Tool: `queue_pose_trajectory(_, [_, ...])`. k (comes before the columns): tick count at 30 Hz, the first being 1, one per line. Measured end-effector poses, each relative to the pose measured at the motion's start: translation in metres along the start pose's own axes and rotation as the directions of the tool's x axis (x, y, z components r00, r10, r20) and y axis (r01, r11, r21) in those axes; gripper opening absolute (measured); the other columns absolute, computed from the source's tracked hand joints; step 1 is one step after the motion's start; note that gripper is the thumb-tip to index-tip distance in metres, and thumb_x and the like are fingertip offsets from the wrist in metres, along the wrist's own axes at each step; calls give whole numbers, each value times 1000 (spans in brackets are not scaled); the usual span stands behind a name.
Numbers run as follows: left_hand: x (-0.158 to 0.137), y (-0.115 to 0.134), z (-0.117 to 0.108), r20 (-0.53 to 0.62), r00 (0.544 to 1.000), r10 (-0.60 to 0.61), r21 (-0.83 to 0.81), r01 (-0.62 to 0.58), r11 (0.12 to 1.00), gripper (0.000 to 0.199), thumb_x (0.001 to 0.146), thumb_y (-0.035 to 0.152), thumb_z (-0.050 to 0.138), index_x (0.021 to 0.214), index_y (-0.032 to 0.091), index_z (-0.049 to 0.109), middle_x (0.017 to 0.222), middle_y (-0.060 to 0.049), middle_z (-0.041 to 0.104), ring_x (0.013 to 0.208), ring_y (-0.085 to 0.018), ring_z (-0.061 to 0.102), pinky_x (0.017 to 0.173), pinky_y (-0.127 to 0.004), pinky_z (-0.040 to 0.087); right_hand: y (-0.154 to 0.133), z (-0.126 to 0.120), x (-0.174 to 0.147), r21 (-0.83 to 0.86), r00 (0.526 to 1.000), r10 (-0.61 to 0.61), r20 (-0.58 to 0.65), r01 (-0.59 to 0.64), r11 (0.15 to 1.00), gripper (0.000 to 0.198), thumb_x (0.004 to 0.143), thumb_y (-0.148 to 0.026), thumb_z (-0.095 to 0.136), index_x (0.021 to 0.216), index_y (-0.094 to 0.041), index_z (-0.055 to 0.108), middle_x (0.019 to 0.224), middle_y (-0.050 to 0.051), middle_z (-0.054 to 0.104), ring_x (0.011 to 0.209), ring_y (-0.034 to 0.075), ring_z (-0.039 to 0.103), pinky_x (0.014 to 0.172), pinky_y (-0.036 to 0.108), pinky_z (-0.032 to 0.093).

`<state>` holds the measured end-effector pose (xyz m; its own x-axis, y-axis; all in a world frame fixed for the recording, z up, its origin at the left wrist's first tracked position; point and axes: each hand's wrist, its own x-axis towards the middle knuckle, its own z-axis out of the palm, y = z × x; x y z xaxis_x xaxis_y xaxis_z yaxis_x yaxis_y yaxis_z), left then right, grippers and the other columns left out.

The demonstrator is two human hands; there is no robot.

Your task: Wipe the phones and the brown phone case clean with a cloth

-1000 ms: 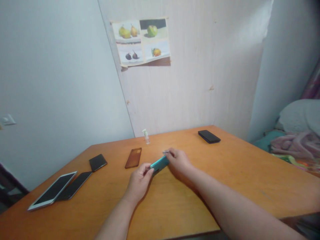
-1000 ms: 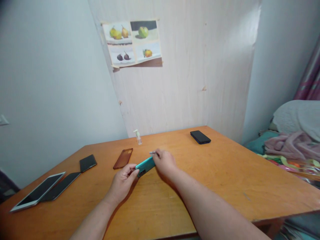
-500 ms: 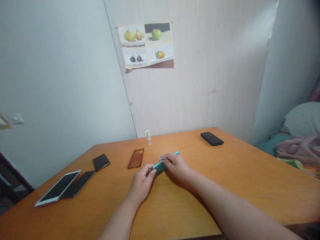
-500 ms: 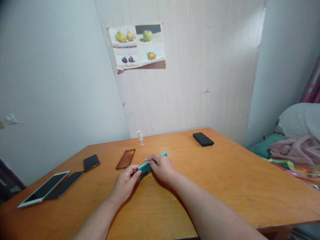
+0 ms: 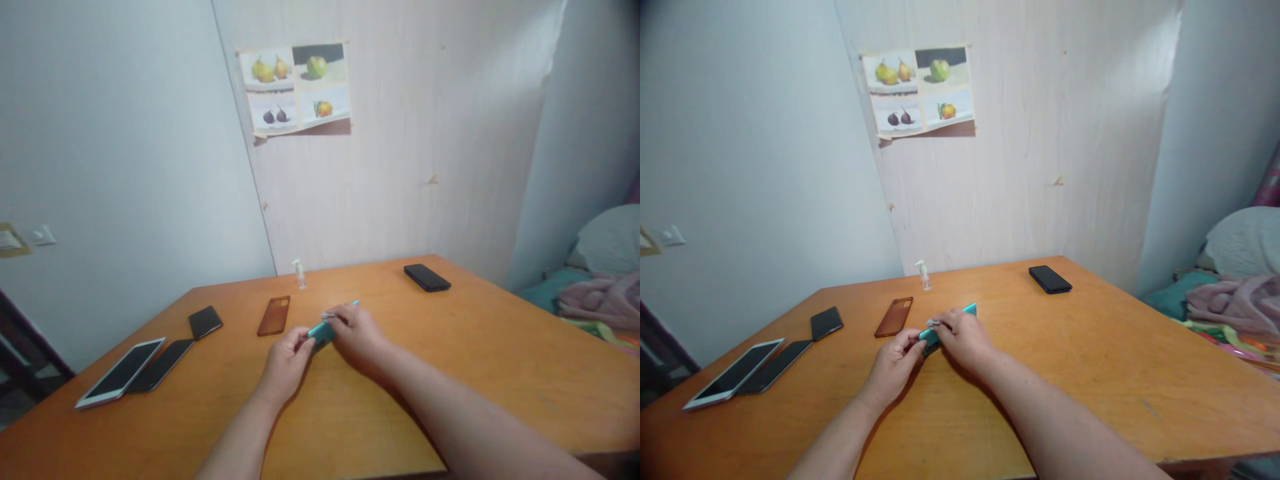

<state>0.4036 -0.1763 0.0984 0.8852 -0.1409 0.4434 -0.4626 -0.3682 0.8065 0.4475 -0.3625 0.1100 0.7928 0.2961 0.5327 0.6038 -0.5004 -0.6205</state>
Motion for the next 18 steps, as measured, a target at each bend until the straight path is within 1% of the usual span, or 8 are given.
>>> queue_pose_trajectory(3, [0,-1,0,-45,999,-20,10,20,1000,21,87,37,59,95,19,67,83,-1,69,78,-18,61,73,-24,45,14,-16,7,-27,972,197,-132,-202,979,22,89,-31,55,95,-24,74,92,4,73,87,20,65,79,30,47])
queue_pose_trajectory(5, [0,-2,0,-48,999,-15,4,16,1000,20,87,36,60,95,19,66,83,-1,68,78,-17,61,73,-24,45,19,-19,8,-35,951,252,-179,-262,964,20,88,-31,55,95,-24,73,91,4,73,84,20,64,75,29,47])
queue_pose_trajectory(6, [0,-2,0,-44,999,-14,-3,14,1000,20,87,36,59,96,19,66,83,-1,68,78,-17,61,73,-24,45,19,-17,7,-36,951,243,-191,-254,967,19,88,-30,55,96,-24,72,91,3,72,83,19,64,74,29,46])
queue_pose_trajectory(8, [0,-3,0,-32,999,-19,-24,18,1000,20,87,36,59,96,18,65,83,-1,68,77,-17,61,72,-24,46,13,-8,3,-27,971,167,-169,-174,984,18,87,-27,55,96,-25,70,91,2,71,83,18,63,72,27,45])
queue_pose_trajectory(10, [0,-3,0,-18,999,-38,-50,37,998,21,87,36,59,96,18,65,84,-2,69,78,-17,61,73,-25,46,5,3,-2,-7,994,53,-100,-54,999,16,86,-25,57,97,-26,69,90,0,70,83,17,62,73,26,44])
queue_pose_trajectory(12, [1,-4,0,-3,998,-64,-78,63,995,22,87,36,60,96,17,64,85,-2,69,79,-17,62,73,-25,47,-1,8,-3,5,999,-32,-36,32,999,15,86,-25,58,96,-25,69,90,0,69,85,16,61,75,25,44])
queue_pose_trajectory(14, [1,-4,1,7,996,-91,-113,92,989,22,86,37,60,96,17,63,85,-2,70,79,-17,63,72,-25,47,0,5,-1,-17,999,-19,-47,18,1000,13,87,-26,58,93,-24,69,89,1,67,85,16,59,76,26,43])
queue_pose_trajectory(18, [1,-2,1,3,992,-127,-163,126,979,21,84,36,63,93,17,62,81,-1,70,76,-16,62,71,-24,46,11,-8,6,-88,969,134,-206,-155,984,9,83,-20,58,81,-19,67,86,4,60,79,16,55,70,26,41])
